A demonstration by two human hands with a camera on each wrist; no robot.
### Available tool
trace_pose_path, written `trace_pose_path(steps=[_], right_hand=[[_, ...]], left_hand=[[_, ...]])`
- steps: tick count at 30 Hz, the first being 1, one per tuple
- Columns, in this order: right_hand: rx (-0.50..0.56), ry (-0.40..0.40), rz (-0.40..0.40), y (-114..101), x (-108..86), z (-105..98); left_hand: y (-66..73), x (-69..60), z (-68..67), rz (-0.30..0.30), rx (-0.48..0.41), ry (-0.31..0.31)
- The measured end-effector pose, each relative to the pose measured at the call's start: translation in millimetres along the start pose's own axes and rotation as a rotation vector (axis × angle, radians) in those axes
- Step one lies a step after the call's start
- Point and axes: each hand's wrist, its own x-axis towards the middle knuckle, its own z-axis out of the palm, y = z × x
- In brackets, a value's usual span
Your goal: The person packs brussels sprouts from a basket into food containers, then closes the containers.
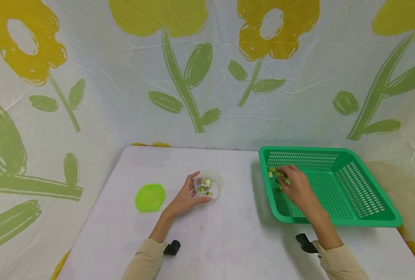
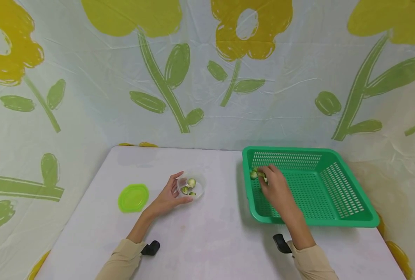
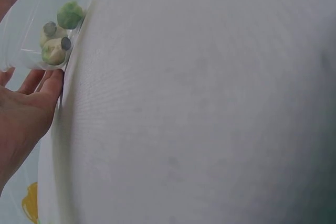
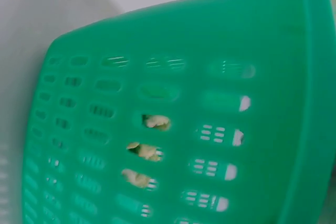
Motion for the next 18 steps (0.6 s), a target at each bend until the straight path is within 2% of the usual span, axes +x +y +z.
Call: trace_pose_path(steps=[8, 18], right_hand=[[0.029, 0.107, -0.034, -9.1, 10.5, 2.9], [0.089, 0.117, -0.019, -27.2, 20.8, 18.4]], left_hand=[[1.7, 0.7, -0.2, -0.01, 0.009, 0.001], [-0.3, 1.0, 0.1, -0.006, 0.008, 0.004]])
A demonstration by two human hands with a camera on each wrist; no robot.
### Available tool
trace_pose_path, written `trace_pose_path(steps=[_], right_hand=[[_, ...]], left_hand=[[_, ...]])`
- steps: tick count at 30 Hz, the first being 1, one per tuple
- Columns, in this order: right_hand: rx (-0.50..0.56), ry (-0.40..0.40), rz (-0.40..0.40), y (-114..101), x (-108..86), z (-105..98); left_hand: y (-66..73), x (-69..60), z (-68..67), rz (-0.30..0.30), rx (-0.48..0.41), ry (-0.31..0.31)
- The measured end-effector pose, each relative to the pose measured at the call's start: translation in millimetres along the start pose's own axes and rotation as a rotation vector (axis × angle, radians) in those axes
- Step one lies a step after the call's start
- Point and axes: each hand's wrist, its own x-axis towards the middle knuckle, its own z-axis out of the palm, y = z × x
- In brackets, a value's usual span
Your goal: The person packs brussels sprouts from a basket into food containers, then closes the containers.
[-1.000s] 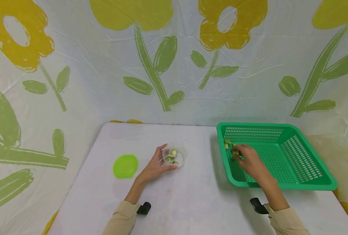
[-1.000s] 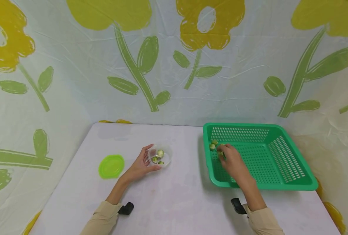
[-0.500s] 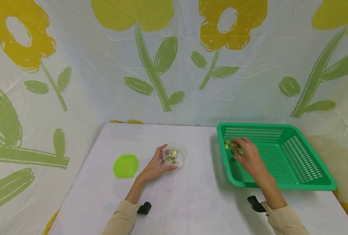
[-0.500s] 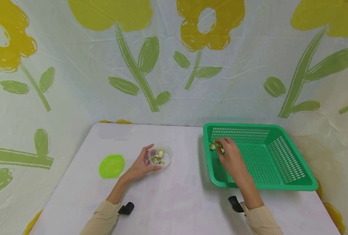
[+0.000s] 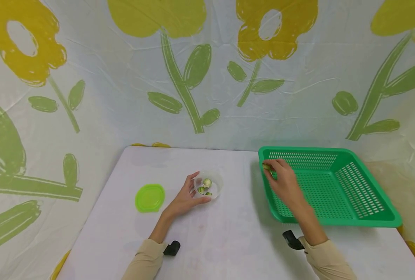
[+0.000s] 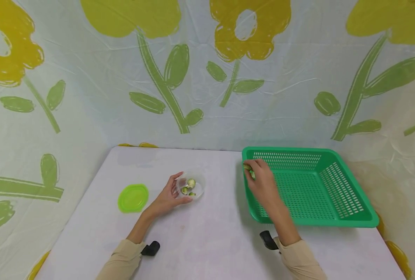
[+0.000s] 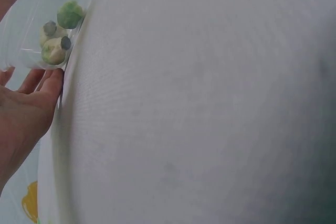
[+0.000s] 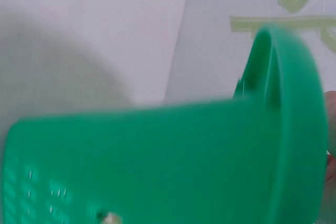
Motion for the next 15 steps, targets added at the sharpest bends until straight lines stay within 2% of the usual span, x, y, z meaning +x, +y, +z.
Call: trace_pose_path(steps=[7, 15], right_hand=[[0.051, -0.035, 0.013, -10.6, 5.3, 15.7], [0.078, -0.034, -0.03, -18.7, 10.0, 35.3]], left_hand=[[2.8, -1.4, -0.4, -0.005, 0.006, -0.004], [2.3, -1.4, -0.5, -0.014, -0.001, -0.007]])
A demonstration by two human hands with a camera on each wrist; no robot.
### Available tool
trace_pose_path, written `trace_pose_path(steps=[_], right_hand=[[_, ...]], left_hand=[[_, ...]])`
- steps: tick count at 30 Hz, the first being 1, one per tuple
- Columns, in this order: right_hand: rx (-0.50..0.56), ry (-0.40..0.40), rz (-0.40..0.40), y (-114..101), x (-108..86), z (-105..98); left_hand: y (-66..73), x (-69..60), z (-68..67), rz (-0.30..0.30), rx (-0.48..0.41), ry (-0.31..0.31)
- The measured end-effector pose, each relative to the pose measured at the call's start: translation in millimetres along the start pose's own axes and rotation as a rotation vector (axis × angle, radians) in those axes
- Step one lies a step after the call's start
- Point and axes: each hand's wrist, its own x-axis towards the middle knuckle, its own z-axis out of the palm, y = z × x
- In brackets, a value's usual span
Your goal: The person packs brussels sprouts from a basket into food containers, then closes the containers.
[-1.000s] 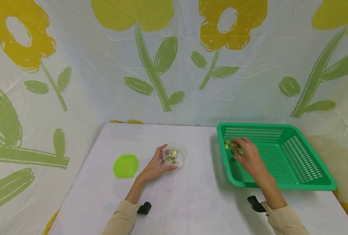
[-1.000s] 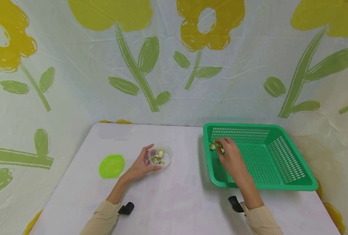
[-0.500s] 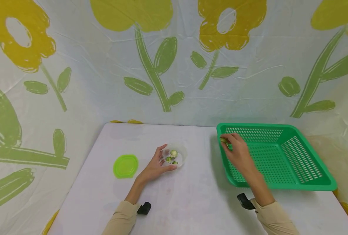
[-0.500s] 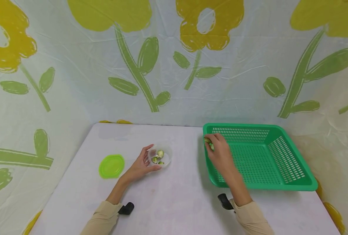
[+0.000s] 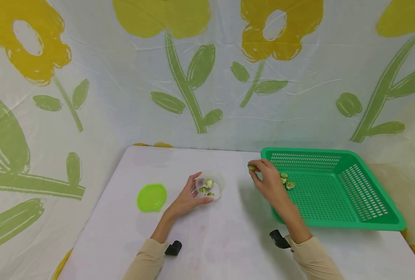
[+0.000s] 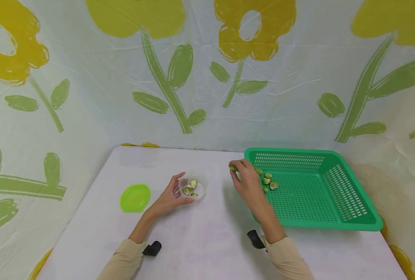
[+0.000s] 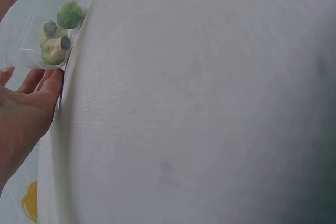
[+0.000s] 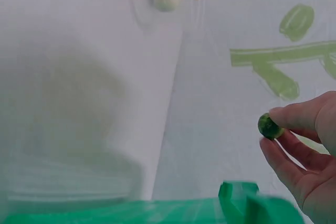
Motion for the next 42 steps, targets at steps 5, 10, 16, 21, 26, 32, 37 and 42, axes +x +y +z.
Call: trace_pose_path(steps=[5, 10, 16, 21, 26, 32, 37, 42], right_hand=[[0.025, -0.023, -0.004, -4.7, 2.3, 12.6], [0.022, -0.059, -0.007, -10.1, 6.0, 23.4], [0.04, -0.079, -0.012, -16.4, 9.4, 35.8], [0.058, -0.083, -0.022, -20.7, 10.6, 48.7], [0.081, -0.11, -0.029, -24.1, 10.9, 59.6], [0.093, -0.146, -0.031, -28.0, 11.3, 70.4], [0.1, -0.15, -0.08, -29.0, 9.9, 80.7], [0.103, -0.176, -0.09, -30.7, 7.6, 88.1]], left_hand=[[-2.4, 0.6, -0.7, 0.006, -0.004, -0.004], [-3.4, 1.6, -1.0, 0.003, 0.008, 0.004], [-4.7, 2.1, -0.5, -0.007, 0.021, 0.015], [-2.7, 1.2, -0.5, 0.002, 0.012, 0.011], [-0.2, 0.9, 0.6, 0.003, 0.006, 0.005], [-0.1, 0.8, 1.1, 0.021, -0.015, -0.003], [-1.9, 2.2, 0.9, 0.036, -0.033, -0.01], [-3.2, 2.0, 0.4, 0.021, -0.014, -0.004]])
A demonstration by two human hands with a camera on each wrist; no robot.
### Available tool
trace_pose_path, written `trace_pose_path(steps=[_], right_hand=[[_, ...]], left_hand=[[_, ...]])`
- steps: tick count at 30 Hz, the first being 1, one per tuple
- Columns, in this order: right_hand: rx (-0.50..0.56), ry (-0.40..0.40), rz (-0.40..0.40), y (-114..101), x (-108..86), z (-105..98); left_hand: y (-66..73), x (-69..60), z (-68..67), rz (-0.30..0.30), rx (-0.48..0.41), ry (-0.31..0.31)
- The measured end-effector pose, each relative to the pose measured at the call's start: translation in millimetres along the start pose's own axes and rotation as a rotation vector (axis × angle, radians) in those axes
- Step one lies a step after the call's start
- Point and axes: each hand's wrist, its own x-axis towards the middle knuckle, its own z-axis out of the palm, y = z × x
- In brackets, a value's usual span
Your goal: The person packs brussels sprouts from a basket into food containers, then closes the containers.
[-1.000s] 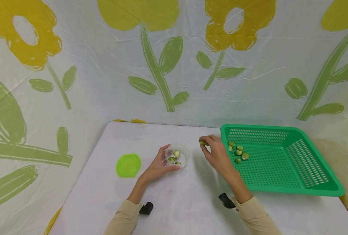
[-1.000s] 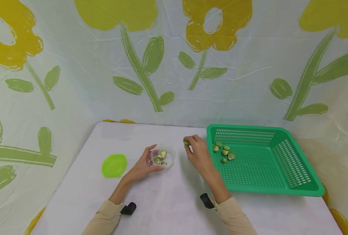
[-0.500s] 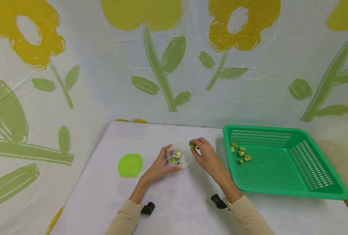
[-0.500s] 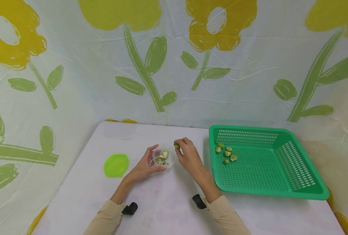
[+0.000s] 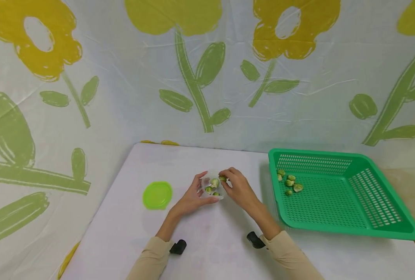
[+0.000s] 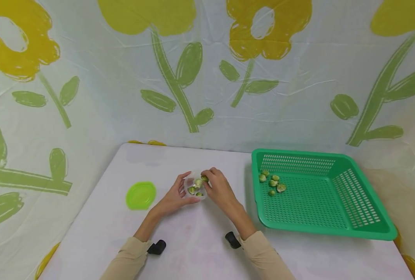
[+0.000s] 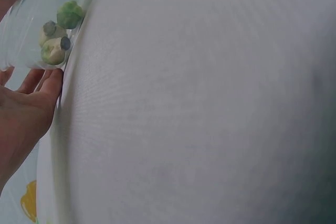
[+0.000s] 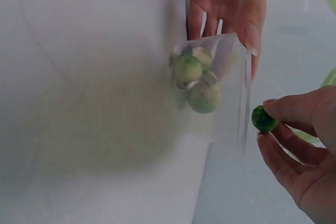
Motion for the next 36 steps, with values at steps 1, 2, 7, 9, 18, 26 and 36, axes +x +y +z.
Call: trace_pose_path(steps=[1, 2, 7, 9, 18, 26, 36], right_hand=[[0.002, -0.012, 0.007, -0.4, 0.0, 1.0], [0.007, -0.027, 0.017, -0.8, 0.1, 1.7], [0.016, -0.098, 0.034, -2.3, 0.6, 4.4], [0.014, -0.112, 0.021, -1.9, 0.7, 5.4], [-0.008, -0.212, -0.007, 0.5, 2.3, 7.3], [-0.029, -0.325, 0.013, -2.1, 8.2, 3.7], [-0.052, -0.448, 0.145, -11.1, 21.0, 2.8]], left_hand=[[-0.1, 0.1, 0.0, -0.002, 0.005, 0.001], [-0.2, 0.2, 0.1, -0.003, 0.006, 0.002], [0.1, 0.1, 0.3, -0.008, 0.01, 0.001], [1.0, -0.2, 0.3, -0.008, 0.003, -0.003], [3.0, -1.6, -0.4, 0.008, -0.022, -0.021], [1.9, -0.8, -0.4, 0.018, -0.027, -0.02], [1.5, 0.1, -0.6, 0.025, -0.031, -0.031]])
